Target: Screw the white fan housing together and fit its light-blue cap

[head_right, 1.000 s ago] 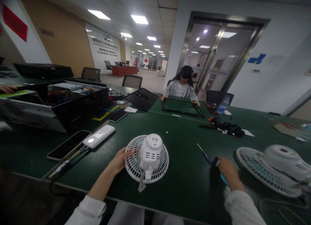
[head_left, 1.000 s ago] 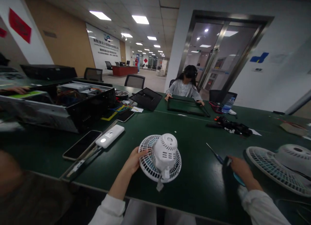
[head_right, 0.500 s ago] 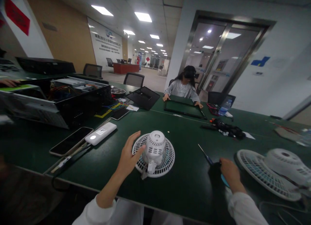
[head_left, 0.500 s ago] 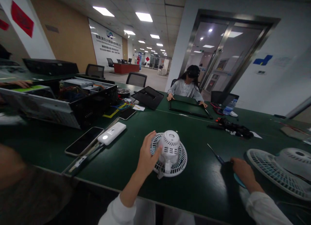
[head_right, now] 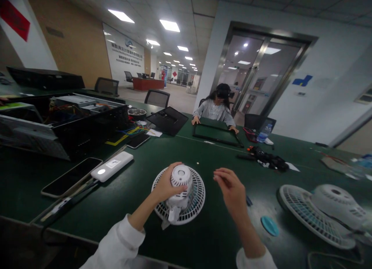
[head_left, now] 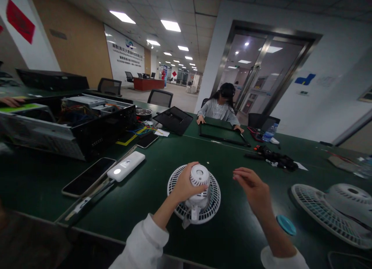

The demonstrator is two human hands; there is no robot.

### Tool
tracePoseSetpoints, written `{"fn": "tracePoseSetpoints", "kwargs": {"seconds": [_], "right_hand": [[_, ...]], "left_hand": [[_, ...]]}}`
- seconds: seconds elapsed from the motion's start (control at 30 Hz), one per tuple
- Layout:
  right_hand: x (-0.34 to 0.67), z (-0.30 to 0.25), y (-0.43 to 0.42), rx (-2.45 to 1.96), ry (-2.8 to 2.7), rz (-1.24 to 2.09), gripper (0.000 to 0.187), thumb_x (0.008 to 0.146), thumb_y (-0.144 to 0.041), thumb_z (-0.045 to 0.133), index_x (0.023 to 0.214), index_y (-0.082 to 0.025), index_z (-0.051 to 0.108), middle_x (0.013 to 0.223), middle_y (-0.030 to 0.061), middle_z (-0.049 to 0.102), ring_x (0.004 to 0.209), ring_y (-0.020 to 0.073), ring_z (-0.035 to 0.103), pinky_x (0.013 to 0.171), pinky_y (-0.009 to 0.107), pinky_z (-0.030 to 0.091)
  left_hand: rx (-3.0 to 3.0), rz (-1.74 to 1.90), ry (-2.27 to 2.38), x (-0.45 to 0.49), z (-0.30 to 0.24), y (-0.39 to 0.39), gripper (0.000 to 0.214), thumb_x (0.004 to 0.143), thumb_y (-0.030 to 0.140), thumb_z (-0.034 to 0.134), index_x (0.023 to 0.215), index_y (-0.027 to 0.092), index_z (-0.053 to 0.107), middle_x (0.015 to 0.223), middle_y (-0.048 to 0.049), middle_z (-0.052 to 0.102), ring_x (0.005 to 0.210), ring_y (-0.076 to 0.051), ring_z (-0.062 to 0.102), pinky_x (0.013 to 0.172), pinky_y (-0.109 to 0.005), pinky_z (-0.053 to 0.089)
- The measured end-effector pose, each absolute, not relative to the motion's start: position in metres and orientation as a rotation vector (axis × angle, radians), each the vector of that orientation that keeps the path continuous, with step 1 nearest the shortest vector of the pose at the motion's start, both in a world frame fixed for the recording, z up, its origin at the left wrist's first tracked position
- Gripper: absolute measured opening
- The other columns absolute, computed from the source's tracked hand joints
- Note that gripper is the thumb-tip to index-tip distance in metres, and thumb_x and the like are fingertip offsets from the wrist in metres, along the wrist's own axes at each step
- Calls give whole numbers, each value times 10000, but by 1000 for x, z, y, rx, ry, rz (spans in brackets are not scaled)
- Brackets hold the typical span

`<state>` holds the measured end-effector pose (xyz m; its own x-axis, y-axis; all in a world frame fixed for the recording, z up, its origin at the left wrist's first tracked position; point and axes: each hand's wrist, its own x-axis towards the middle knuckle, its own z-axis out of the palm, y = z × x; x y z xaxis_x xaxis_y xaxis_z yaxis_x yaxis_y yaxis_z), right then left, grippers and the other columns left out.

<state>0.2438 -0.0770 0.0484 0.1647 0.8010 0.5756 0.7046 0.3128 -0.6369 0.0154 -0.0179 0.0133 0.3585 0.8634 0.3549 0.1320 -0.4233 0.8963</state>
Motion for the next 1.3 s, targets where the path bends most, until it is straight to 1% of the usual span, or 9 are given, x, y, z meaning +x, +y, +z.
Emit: {"fn": "tracePoseSetpoints", "kwargs": {"seconds": [0.1,0.3,0.53,0.77,0.87,1.07,1.17,1.23,1.3], "right_hand": [[193,58,-69,-1168,-1590,368,100,807,-259,563,830,-207,645,960,51,586,847,158,608,725,305,533],[162,62,-54,-1045,-1954,377,110,807,-127,548,830,-199,627,851,29,624,828,146,586,732,276,471],[167,90,-47,-1181,-2333,507,102,811,-96,552,797,-176,614,800,8,634,791,131,569,729,257,430],[157,113,-41,-1314,-2588,456,116,805,-87,549,785,-165,633,811,23,639,797,150,562,735,280,429],[153,110,-43,-1353,-2569,365,137,791,-75,537,780,-167,639,827,33,651,804,166,578,742,307,454],[149,79,-68,-1277,-2437,-100,267,749,-30,459,915,-158,625,942,92,647,879,223,592,742,377,524],[152,66,-83,-1185,-2371,-286,334,791,-85,442,1082,-161,587,1039,108,636,972,241,580,794,396,525],[163,57,-88,-1149,-2320,-344,371,822,-146,453,1180,-195,533,1130,99,606,1037,238,558,838,395,509],[190,42,-85,-1210,-2237,-355,367,844,-220,466,1207,-242,509,1202,84,564,1073,226,542,850,384,498]], "left_hand": [[1795,1180,824,13,11,-19,689,579,202,757,1185,174,429,1174,-96,536,1082,-272,515,958,-413,386],[1774,1182,770,13,10,-18,666,590,211,751,1177,202,436,1148,-71,545,1042,-259,528,929,-395,405],[1782,1182,720,12,11,-19,672,608,216,740,1195,211,413,1167,-65,528,1063,-252,514,953,-391,385],[1798,1186,726,11,6,-18,700,618,286,751,1221,207,404,1208,-85,513,1103,-270,490,969,-401,372],[1796,1193,746,11,7,-19,694,618,264,744,1221,204,407,1222,-90,507,1120,-274,481,981,-403,364],[1778,1198,746,11,11,-20,670,592,192,717,1198,193,430,1208,-82,513,1119,-268,482,1001,-388,354],[1783,1213,748,12,12,-21,643,594,179,700,1182,194,439,1191,-78,518,1098,-261,495,996,-391,359],[1768,1207,737,12,13,-21,626,608,195,705,1175,195,438,1161,-73,534,1065,-251,517,972,-384,382],[1750,1199,724,11,12,-20,629,622,246,722,1180,196,436,1158,-74,537,1057,-250,522,954,-379,398]]}}
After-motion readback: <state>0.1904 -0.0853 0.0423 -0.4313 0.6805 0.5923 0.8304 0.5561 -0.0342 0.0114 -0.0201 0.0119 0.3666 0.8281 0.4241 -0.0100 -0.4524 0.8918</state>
